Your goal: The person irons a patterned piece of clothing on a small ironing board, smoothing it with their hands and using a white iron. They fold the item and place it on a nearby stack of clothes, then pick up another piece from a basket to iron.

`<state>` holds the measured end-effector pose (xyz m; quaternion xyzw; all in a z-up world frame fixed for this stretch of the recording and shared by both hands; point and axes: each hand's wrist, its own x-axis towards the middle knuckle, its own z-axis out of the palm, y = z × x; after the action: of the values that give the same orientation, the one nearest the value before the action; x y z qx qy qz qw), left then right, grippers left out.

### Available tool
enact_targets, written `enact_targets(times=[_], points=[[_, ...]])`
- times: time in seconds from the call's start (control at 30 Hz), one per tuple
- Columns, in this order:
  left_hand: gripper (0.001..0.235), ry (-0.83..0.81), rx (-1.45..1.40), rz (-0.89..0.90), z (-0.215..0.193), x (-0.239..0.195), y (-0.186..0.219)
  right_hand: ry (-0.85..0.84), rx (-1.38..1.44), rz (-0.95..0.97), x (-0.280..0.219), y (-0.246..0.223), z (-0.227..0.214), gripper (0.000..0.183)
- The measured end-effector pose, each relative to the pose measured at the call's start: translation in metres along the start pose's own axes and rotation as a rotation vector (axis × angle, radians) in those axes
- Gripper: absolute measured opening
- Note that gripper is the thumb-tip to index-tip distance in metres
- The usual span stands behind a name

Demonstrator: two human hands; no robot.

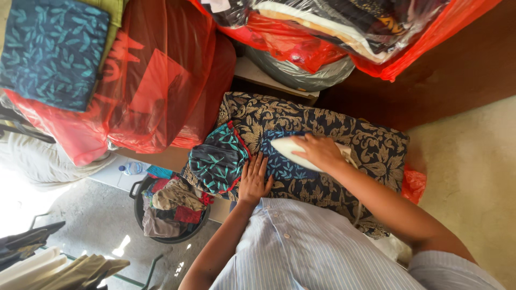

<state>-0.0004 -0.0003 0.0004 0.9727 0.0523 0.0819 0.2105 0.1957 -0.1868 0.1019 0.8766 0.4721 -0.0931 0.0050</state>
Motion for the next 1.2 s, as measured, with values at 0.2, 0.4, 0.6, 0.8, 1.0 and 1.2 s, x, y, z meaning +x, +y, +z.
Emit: enact_targets(times=[0.2,0.4,0.6,0.8,1.0,1.2], points=[[0.067,0.000,0.054,0.013,0.005,-0.001,-0.002,0.075,0.103,0.008,0.045,0.018,0.002,0.052],[0.069,-0.022,0.056,0.005,0.007,0.000,-0.004,0.026,0.081,-0.172,0.003,-0.011,0.030,0.057],[0.067,-0.036,0.070,0.001,0.011,0.001,-0.005,-0.125,0.149,0.086,0.000,-0.010,0.001,0.052],[0.067,-0.029,0.079,0.022,0.011,0.000,-0.005,-0.024,0.115,0.375,-0.016,0.069,-0.012,0.044],[0.066,-0.008,0.048,0.013,0.008,-0.001,-0.004,0.246,0.008,0.499,-0.079,0.120,-0.007,0.047],[0.066,0.040,0.005,0.026,0.005,-0.002,-0.004,0.354,-0.320,0.539,-0.086,0.094,-0.023,0.062]])
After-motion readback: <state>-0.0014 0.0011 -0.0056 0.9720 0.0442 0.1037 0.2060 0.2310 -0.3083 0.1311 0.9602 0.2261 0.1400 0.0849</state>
